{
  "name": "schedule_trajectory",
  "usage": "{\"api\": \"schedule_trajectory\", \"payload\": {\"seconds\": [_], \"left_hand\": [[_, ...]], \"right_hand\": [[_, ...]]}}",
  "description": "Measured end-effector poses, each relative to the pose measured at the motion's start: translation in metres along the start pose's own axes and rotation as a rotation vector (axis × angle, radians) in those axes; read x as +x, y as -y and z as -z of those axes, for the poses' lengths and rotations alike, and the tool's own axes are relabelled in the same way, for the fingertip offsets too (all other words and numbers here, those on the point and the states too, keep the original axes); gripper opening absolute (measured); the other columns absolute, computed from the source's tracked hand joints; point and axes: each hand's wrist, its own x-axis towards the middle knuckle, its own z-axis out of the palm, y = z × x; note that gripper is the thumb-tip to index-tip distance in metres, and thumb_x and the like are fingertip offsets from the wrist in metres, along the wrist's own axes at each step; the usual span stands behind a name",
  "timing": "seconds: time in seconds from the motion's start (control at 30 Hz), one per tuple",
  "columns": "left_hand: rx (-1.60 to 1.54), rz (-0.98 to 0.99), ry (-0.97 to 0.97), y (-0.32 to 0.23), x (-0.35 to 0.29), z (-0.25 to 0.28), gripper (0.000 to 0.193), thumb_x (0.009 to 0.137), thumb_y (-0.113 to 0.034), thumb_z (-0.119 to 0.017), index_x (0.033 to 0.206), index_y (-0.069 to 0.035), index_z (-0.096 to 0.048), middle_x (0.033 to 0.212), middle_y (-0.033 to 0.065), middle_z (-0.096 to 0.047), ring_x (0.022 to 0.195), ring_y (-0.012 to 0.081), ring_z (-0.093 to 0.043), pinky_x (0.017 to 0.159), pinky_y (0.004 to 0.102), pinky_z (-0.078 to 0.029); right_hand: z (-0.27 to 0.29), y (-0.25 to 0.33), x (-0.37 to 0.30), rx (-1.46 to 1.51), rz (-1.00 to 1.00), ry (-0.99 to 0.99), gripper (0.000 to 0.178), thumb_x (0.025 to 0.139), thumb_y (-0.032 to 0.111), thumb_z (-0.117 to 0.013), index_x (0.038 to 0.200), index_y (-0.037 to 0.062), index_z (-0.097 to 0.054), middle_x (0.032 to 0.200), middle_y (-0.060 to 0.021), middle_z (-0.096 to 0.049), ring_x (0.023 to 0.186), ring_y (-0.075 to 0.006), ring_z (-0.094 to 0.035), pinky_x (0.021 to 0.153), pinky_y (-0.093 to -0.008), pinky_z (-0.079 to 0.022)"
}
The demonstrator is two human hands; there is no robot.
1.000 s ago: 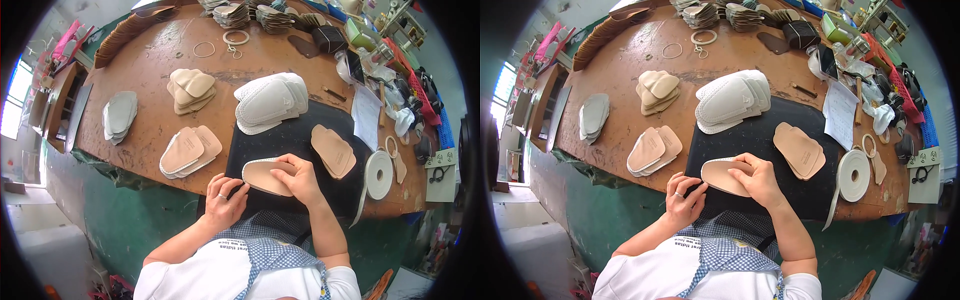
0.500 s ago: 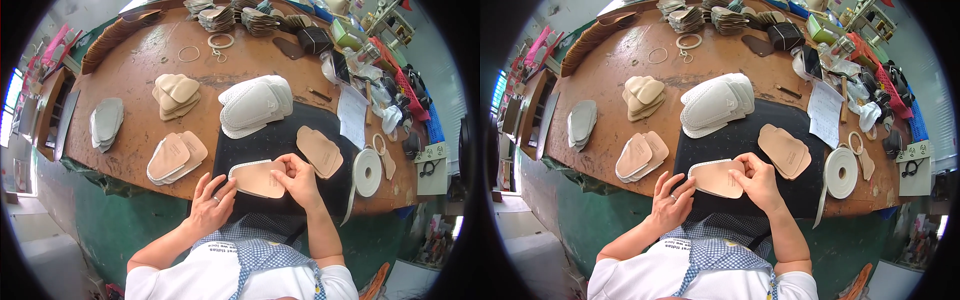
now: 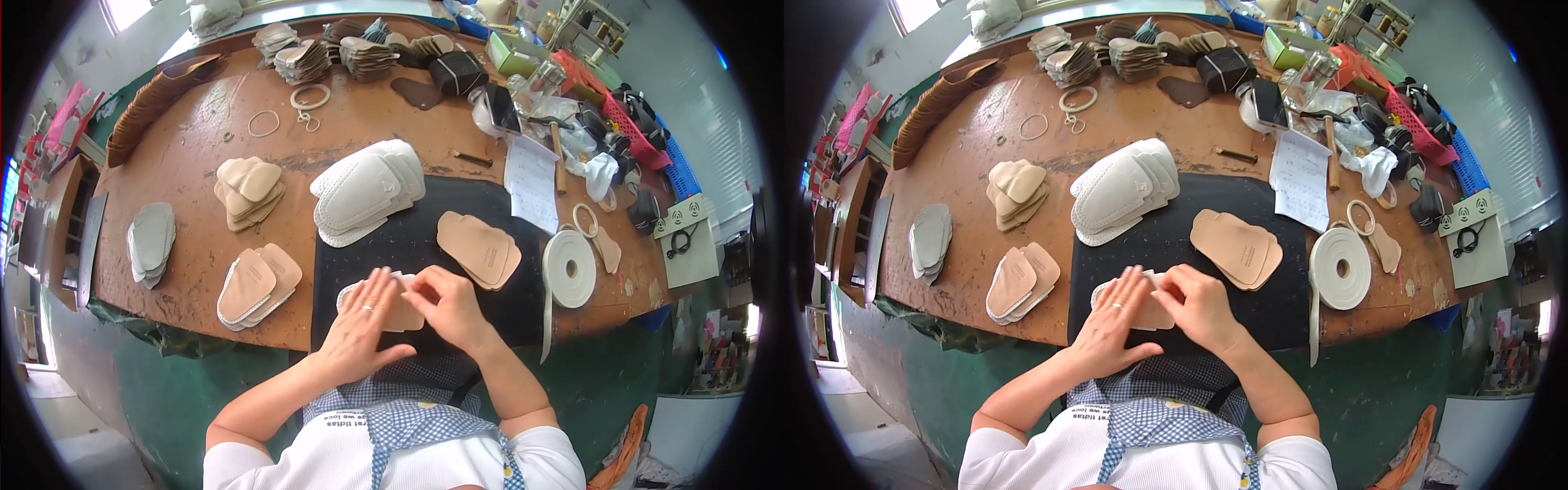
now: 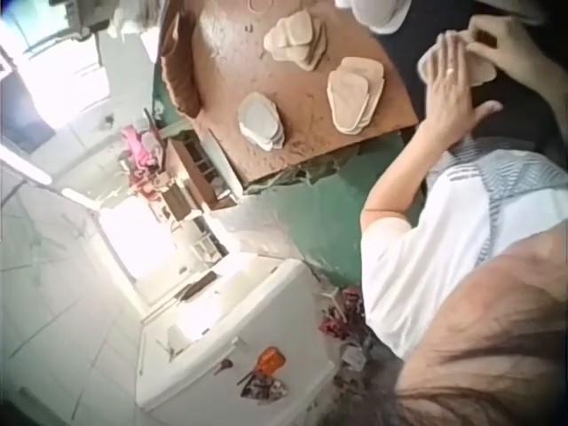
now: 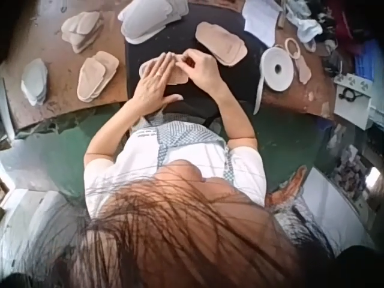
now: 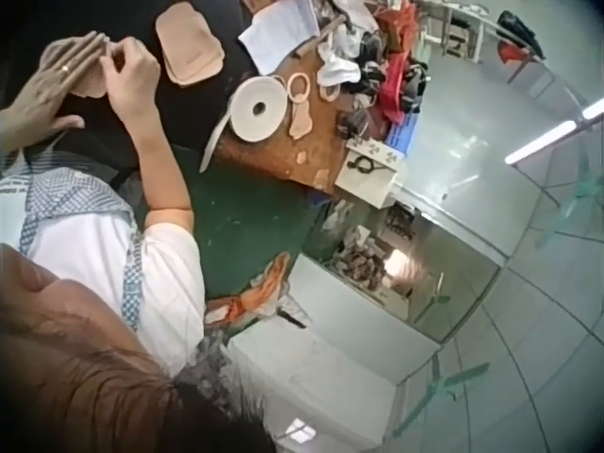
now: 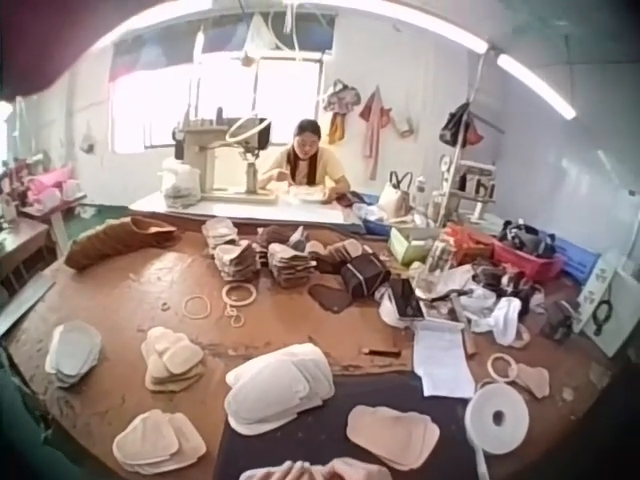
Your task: Assembling and folding shoe upper components at a workbench.
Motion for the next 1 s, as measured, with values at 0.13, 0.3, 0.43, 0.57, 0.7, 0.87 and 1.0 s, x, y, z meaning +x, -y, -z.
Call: {"api": "schedule_trajectory", "payload": {"seconds": [0.13, 0.3, 0.43, 0.57, 0.7, 0.87, 1.0], "left_hand": [[-0.292, 0.271, -0.52, 0.003, -0.011, 0.01, 0.047, 0.089, -0.002, -0.072, 0.135, -0.003, -0.06, 0.113, 0.0169, -0.069, 0.105, 0.0299, -0.069, 0.096, 0.0387, -0.054], [-0.189, 0.769, -0.778, 0.053, -0.047, 0.067, 0.031, 0.096, 0.0, -0.062, 0.126, 0.0, -0.064, 0.113, 0.014, -0.07, 0.107, 0.0249, -0.066, 0.097, 0.0356, -0.05], [0.481, 0.425, -0.767, 0.058, -0.009, 0.077, 0.063, 0.081, -0.002, -0.076, 0.14, -0.005, -0.055, 0.139, 0.0166, -0.059, 0.13, 0.0379, -0.052, 0.111, 0.0468, -0.044], [0.4, 0.082, -0.615, 0.042, 0.079, 0.059, 0.064, 0.077, -0.008, -0.082, 0.136, -0.004, -0.056, 0.138, 0.0169, -0.057, 0.126, 0.0396, -0.054, 0.106, 0.0453, -0.047], [0.675, 0.19, -0.406, 0.06, 0.108, 0.046, 0.048, 0.075, -0.009, -0.079, 0.118, 0.001, -0.06, 0.131, 0.0186, -0.059, 0.116, 0.037, -0.058, 0.094, 0.0423, -0.052], [0.558, 0.08, -0.448, 0.065, 0.097, 0.051, 0.028, 0.08, -0.006, -0.073, 0.106, 0.002, -0.064, 0.122, 0.0183, -0.069, 0.103, 0.0355, -0.068, 0.089, 0.042, -0.056], [0.314, 0.009, -0.489, 0.083, 0.077, 0.051, 0.026, 0.085, -0.006, -0.071, 0.11, 0.001, -0.064, 0.132, 0.0152, -0.067, 0.106, 0.0372, -0.07, 0.088, 0.0439, -0.058]], "right_hand": [[-0.004, 0.015, -0.006, 0.176, 0.129, -0.057, 0.017, 0.086, 0.005, -0.082, 0.093, 0.0015, -0.067, 0.085, -0.0083, -0.067, 0.069, -0.0177, -0.068, 0.063, -0.0289, -0.054], [0.047, -0.009, 0.008, -0.328, 0.068, -0.322, 0.036, 0.08, 0.01, -0.084, 0.111, 0.0028, -0.067, 0.109, -0.0119, -0.069, 0.105, -0.0324, -0.066, 0.093, -0.0417, -0.054], [0.082, -0.054, 0.004, -0.649, -0.077, -0.341, 0.044, 0.081, 0.017, -0.084, 0.118, -0.0023, -0.068, 0.126, -0.0164, -0.065, 0.121, -0.0354, -0.058, 0.103, -0.0442, -0.049], [0.077, -0.05, -0.001, -0.64, -0.123, -0.353, 0.039, 0.082, 0.02, -0.083, 0.114, 0.0002, -0.07, 0.118, -0.0129, -0.069, 0.116, -0.0325, -0.061, 0.1, -0.0443, -0.049], [0.055, -0.044, -0.002, -0.802, -0.029, -0.438, 0.037, 0.083, 0.018, -0.081, 0.114, 0.0016, -0.07, 0.115, -0.0114, -0.07, 0.112, -0.0306, -0.063, 0.097, -0.0432, -0.051], [0.052, -0.044, -0.004, -0.828, -0.092, -0.492, 0.041, 0.084, 0.024, -0.082, 0.116, 0.0005, -0.07, 0.114, -0.0106, -0.071, 0.109, -0.0291, -0.065, 0.096, -0.0426, -0.052], [0.048, -0.051, -0.01, -0.853, -0.086, -0.535, 0.043, 0.086, 0.027, -0.081, 0.118, 0.0001, -0.071, 0.114, -0.0115, -0.072, 0.108, -0.0295, -0.066, 0.095, -0.0429, -0.052]]}}
